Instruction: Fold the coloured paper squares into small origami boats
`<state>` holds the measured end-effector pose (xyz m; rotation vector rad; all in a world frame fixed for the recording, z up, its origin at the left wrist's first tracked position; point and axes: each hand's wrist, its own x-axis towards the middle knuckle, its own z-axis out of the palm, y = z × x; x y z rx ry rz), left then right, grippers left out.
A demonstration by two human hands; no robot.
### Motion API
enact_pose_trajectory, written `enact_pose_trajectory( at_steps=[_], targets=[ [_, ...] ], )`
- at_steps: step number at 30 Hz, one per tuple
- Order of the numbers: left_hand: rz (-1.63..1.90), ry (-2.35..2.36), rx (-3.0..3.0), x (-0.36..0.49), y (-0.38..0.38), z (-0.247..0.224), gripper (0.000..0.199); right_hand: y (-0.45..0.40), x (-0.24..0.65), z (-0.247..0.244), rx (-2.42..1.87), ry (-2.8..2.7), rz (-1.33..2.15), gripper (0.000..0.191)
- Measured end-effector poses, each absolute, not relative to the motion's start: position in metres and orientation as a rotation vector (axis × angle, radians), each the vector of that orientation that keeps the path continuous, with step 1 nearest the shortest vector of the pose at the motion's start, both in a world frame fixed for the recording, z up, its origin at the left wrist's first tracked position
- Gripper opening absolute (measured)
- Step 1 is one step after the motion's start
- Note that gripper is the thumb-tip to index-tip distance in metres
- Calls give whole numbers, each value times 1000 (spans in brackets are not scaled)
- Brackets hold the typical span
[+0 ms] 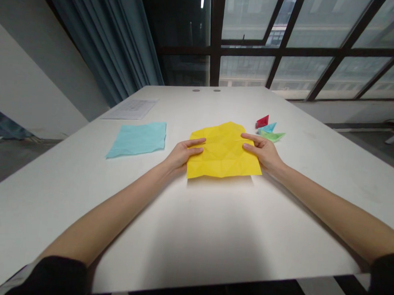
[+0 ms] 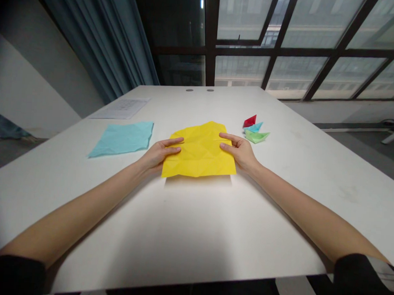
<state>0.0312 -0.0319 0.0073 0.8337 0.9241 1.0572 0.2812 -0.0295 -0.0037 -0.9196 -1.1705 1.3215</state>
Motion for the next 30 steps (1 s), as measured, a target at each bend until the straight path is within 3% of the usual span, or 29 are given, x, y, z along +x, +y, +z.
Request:
enact_pose_trajectory(
  at_steps=[14,30],
  targets=[
    [1135,856,859,39,-39,15,53,-38,265,-1,-890,-1047,1498,28],
    [1120,901,983,34,-34,7,53,-36,271,-2,-908,-1142,1517,37]
  ],
)
